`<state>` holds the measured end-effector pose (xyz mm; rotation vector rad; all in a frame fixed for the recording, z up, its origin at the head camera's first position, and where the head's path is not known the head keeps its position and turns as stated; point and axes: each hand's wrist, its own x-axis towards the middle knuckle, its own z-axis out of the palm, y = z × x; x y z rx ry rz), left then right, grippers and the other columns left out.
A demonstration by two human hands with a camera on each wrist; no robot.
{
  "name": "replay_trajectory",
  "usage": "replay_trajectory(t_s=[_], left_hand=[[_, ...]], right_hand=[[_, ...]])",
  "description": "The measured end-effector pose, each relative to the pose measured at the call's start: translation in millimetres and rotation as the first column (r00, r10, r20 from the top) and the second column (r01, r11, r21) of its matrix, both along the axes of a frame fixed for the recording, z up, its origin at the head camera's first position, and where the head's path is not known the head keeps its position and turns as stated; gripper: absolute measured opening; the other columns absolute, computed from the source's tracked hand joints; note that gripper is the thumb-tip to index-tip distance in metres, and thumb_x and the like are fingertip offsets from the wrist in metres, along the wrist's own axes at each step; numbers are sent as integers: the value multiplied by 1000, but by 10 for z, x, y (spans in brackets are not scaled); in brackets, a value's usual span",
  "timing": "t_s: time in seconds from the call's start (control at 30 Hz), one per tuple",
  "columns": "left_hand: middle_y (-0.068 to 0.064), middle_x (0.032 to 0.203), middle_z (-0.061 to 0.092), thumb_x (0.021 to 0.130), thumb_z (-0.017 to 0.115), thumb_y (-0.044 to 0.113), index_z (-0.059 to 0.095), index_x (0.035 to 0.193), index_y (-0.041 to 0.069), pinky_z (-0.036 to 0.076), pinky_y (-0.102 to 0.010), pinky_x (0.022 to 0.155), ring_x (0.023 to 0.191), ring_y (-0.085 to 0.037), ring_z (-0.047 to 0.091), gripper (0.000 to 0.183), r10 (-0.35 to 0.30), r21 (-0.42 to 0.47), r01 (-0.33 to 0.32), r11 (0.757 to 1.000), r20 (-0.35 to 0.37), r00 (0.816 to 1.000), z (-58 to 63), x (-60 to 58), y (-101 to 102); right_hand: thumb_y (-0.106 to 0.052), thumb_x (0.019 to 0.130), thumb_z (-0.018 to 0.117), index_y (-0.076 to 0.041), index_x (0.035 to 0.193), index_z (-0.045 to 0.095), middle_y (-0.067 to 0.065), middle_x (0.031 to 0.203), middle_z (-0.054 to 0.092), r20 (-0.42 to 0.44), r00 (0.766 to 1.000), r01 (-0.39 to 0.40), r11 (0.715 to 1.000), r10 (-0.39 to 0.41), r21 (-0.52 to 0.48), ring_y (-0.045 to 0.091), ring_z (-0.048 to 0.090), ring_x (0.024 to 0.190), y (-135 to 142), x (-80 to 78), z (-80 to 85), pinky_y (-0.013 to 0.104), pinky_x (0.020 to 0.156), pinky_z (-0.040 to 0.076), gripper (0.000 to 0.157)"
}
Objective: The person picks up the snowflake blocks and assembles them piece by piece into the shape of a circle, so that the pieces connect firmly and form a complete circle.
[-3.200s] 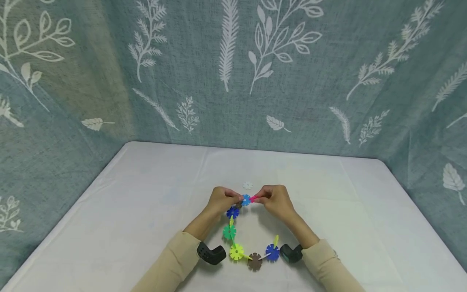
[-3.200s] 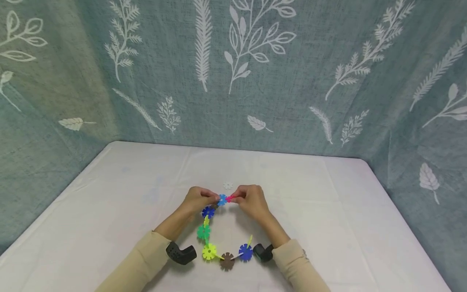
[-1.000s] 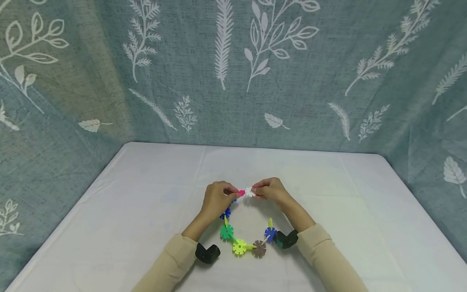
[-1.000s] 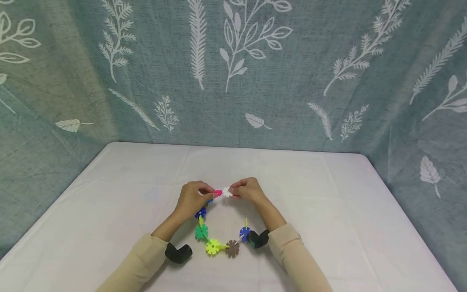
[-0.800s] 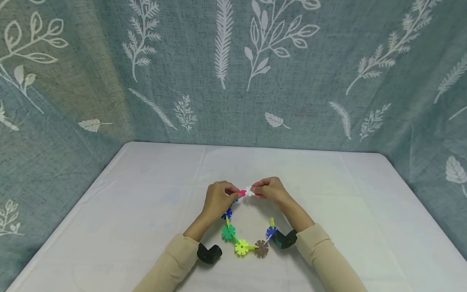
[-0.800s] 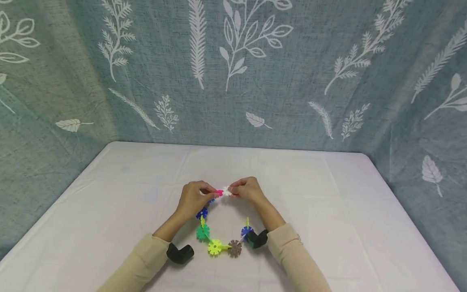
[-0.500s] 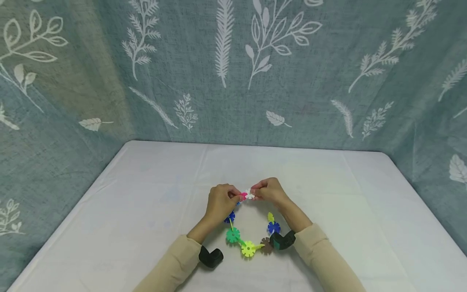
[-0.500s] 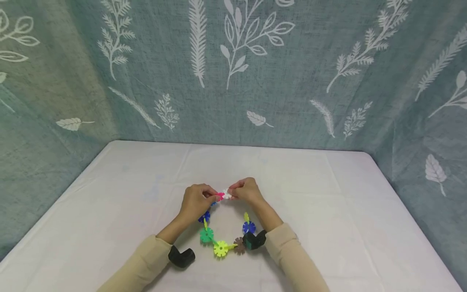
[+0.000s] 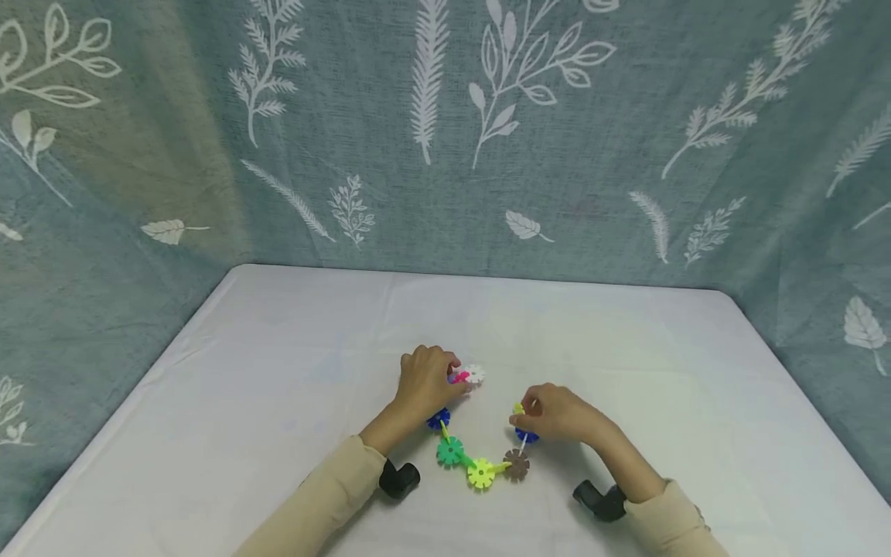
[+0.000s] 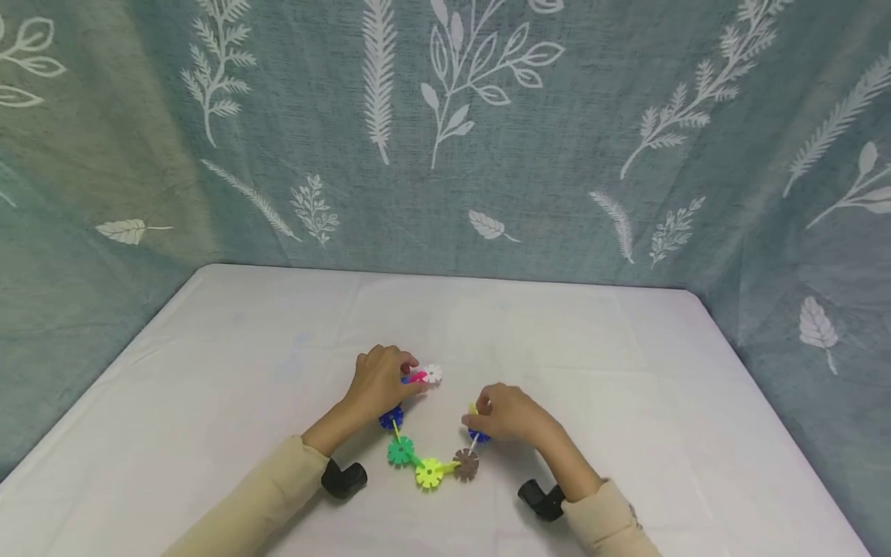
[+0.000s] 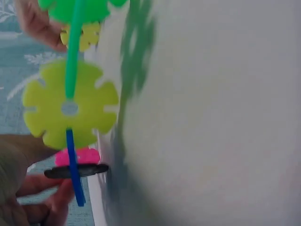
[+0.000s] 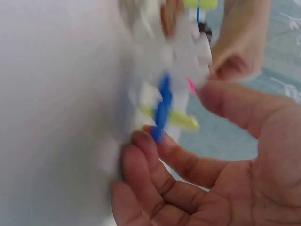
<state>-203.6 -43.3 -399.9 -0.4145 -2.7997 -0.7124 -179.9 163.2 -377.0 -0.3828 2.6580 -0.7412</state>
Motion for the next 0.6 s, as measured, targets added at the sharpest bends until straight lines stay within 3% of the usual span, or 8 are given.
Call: replay_trajectory(t_s=[0.1, 0.27, 0.43, 0.6], left_hand=[[-2, 73, 64, 67, 80, 27, 72, 89, 7, 32, -32, 64, 68, -16, 48, 31, -67, -1, 67, 998, 38, 997, -22, -53, -3], [-3, 79, 68, 71, 77, 17, 72, 89, 6, 35, -35, 71, 77, -18, 54, 22, -161, 77, 152, 985, 116, 980, -103, -96, -8], [-5, 82, 69, 72, 76, 14, 72, 92, 4, 38, -38, 75, 80, -18, 55, 22, -243, 146, 226, 963, 115, 963, -143, -109, -1], [-4, 80, 69, 72, 76, 13, 72, 93, 4, 39, -30, 73, 76, -15, 54, 23, -304, 169, 286, 943, 96, 948, -136, -107, 1]], right_hand=[[-19, 85, 63, 3, 99, 59, 5, 78, 57, 1, 1000, -19, 999, 20, -48, 14, 50, 65, -6, 37, -88, 28, 58, 41, 27], [-14, 86, 62, 4, 95, 61, 3, 73, 57, -94, 992, -94, 985, 81, -147, 11, 47, 63, -7, -75, -233, 22, 56, 40, 20], [-12, 86, 62, 1, 90, 63, 6, 80, 65, -161, 973, -199, 951, 163, -237, 7, 55, 71, 15, -201, -306, 19, 64, 45, 13], [-8, 87, 60, -2, 87, 63, 4, 80, 66, -185, 961, -251, 931, 207, -264, 3, 53, 71, -5, -241, -318, 18, 66, 45, 7]])
